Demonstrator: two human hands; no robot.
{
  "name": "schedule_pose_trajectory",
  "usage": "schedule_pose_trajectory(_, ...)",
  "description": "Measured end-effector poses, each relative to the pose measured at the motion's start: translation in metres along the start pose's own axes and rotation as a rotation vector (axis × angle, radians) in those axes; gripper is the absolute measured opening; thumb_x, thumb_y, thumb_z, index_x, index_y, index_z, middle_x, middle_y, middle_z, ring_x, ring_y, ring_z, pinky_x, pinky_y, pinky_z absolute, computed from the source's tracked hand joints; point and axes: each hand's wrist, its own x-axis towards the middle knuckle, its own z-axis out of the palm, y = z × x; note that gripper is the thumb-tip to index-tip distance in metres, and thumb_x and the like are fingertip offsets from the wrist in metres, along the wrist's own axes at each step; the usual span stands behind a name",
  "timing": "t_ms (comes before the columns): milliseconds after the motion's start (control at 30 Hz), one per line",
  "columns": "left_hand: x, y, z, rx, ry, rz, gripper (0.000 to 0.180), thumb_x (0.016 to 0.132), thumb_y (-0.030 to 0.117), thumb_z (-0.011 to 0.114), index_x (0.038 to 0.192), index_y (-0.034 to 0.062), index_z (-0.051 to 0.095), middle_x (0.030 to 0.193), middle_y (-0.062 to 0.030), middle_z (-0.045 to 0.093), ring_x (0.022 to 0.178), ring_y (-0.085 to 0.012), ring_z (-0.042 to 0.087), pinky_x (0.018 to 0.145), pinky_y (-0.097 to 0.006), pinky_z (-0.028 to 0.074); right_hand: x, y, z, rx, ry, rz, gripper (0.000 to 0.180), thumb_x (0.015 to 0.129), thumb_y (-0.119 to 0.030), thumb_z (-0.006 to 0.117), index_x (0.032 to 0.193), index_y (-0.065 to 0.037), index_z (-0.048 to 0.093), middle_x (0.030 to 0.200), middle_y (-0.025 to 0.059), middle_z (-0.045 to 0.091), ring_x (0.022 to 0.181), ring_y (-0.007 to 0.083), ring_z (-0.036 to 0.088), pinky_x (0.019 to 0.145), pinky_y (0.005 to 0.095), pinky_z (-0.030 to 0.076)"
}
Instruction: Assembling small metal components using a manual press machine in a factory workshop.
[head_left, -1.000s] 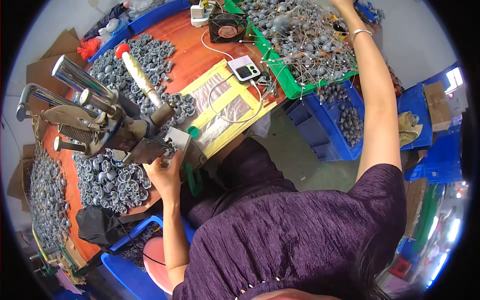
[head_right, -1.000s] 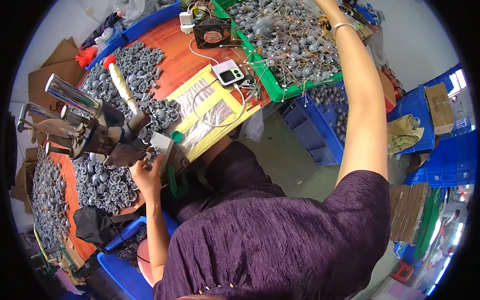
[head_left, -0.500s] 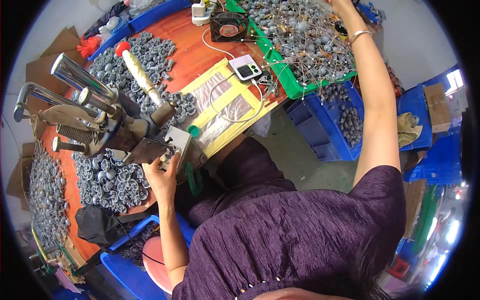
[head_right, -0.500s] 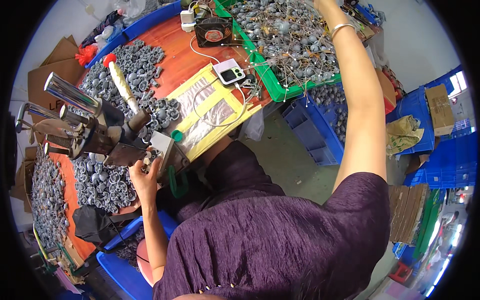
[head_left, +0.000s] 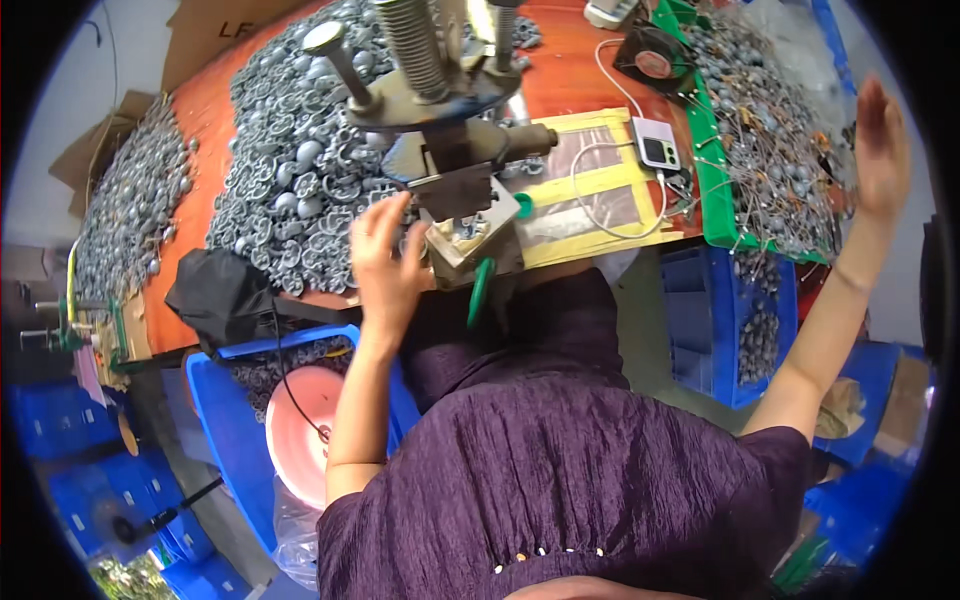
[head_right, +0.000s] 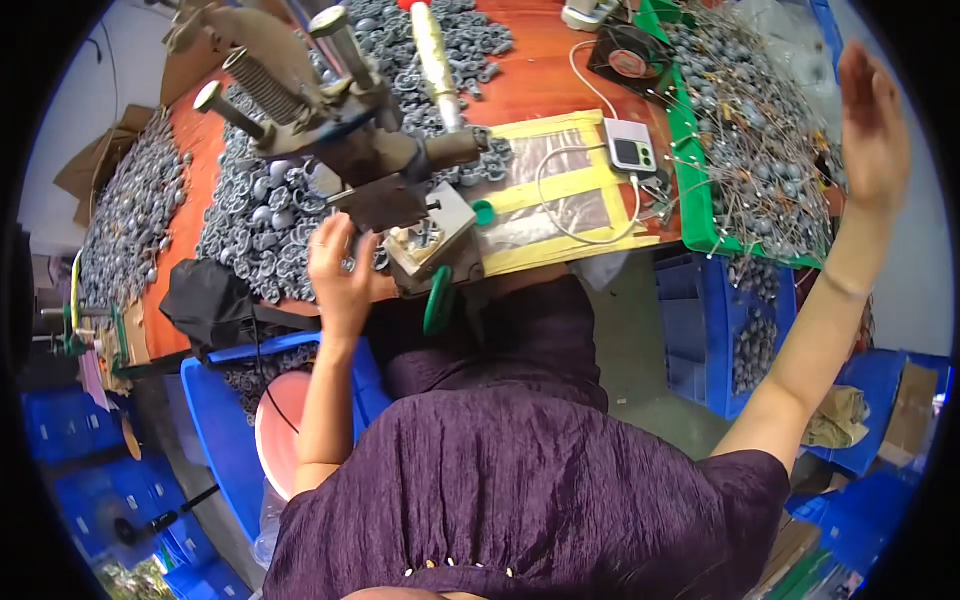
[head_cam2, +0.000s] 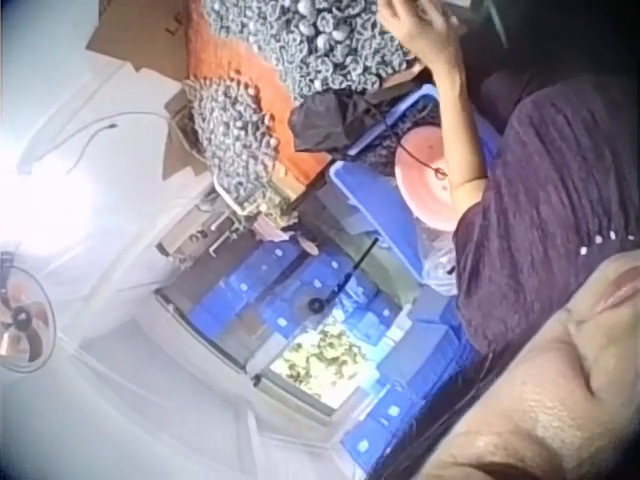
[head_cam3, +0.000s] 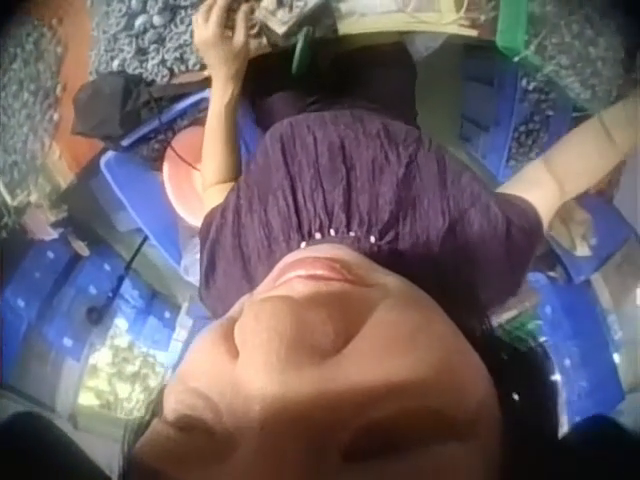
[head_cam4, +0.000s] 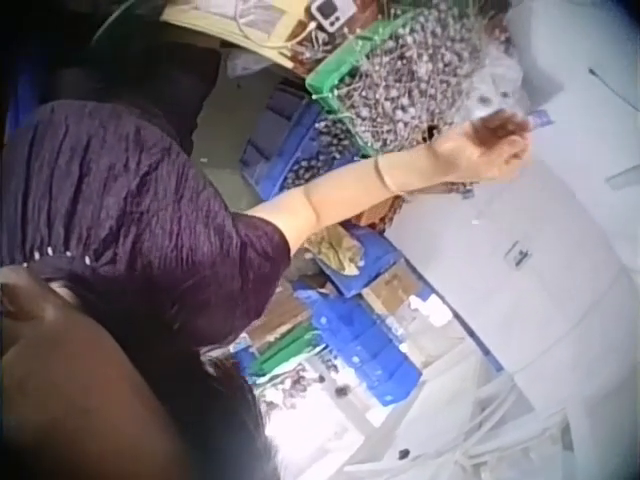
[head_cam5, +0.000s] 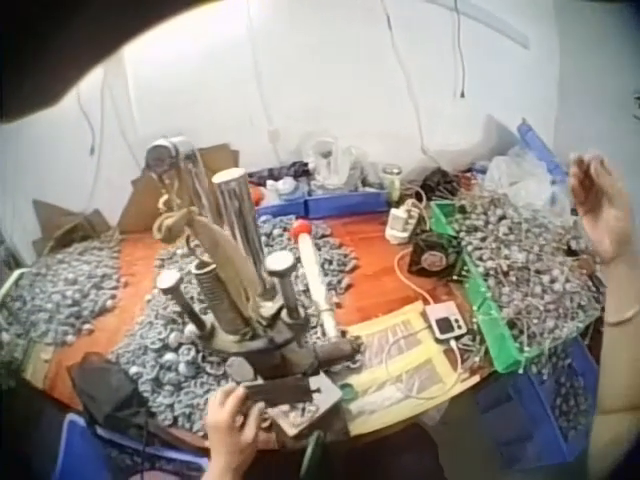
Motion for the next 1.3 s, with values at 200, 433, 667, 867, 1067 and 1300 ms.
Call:
schedule_pose_trajectory(200, 0.053, -0.07, -0.047, 0.323, 0.164, 0.009, 0.025, 0.078, 0.009, 0.067, 0.102, 0.0022, 0.063, 0.095, -0.0128, 0.064, 0.09, -0.0305, 0.057, 0.081, -0.038, 0.044, -0.156, 0.053, 0.088, -0.192, -0.313, 0.243, 0.017, 0.093, -0.015, 0.052, 0.1, -0.001, 0.059, 0.06, 0.0011, 0.048, 0.048, 0.0078, 0.043, 0.043, 0.0197, 0.034)
schedule_pose_trajectory(433, 0.076, -0.082, -0.048, 0.385, 0.105, 0.09, 0.024, 0.076, 0.006, 0.067, 0.101, 0.0077, 0.066, 0.095, -0.0089, 0.066, 0.087, -0.0277, 0.058, 0.083, -0.037, 0.045, -0.252, 0.091, 0.14, -0.082, -0.874, 0.572, 0.018, 0.079, -0.001, 0.058, 0.063, 0.002, 0.064, 0.061, 0.0064, 0.059, 0.057, 0.0132, 0.053, 0.051, 0.0243, 0.04)
schedule_pose_trajectory(667, -0.009, -0.024, -0.03, -0.741, 0.014, -0.491, 0.024, 0.085, -0.002, 0.061, 0.109, -0.0006, 0.062, 0.095, -0.0027, 0.063, 0.084, -0.0085, 0.057, 0.074, -0.022, 0.046, -0.293, 0.119, 0.192, -0.117, -0.703, 0.583, 0.01, 0.08, -0.003, 0.063, 0.071, 0.002, 0.064, 0.063, 0.0058, 0.06, 0.051, 0.0129, 0.052, 0.049, 0.0237, 0.039)
schedule_pose_trajectory(867, -0.046, 0.004, -0.025, -1.021, -0.063, -0.624, 0.025, 0.087, 0.0, 0.061, 0.112, -0.0022, 0.06, 0.092, -0.004, 0.063, 0.083, -0.0099, 0.059, 0.078, -0.023, 0.048, -0.296, 0.134, 0.213, -0.397, -0.731, 0.094, 0.016, 0.078, -0.004, 0.066, 0.065, 0.0, 0.059, 0.054, 0.0057, 0.049, 0.045, 0.0145, 0.044, 0.044, 0.0293, 0.032)
schedule_pose_trajectory(1067, -0.043, 0.004, -0.021, -0.953, -0.051, -0.619, 0.027, 0.087, 0.0, 0.06, 0.114, -0.0024, 0.059, 0.096, -0.0048, 0.063, 0.085, -0.0113, 0.061, 0.077, -0.025, 0.05, -0.299, 0.129, 0.208, -0.158, -0.751, 0.488, 0.016, 0.079, -0.005, 0.064, 0.065, 0.0, 0.058, 0.058, 0.0045, 0.055, 0.049, 0.0113, 0.051, 0.046, 0.0262, 0.037)
schedule_pose_trajectory(1300, -0.04, 0.005, -0.025, -1.242, -0.191, -0.692, 0.029, 0.085, 0.001, 0.063, 0.113, -0.0028, 0.059, 0.096, -0.0075, 0.063, 0.081, -0.0132, 0.06, 0.076, -0.026, 0.05, -0.293, 0.127, 0.203, -0.146, -0.814, 0.555, 0.015, 0.077, -0.007, 0.066, 0.067, 0.001, 0.06, 0.057, 0.007, 0.054, 0.049, 0.0137, 0.048, 0.047, 0.0289, 0.037)
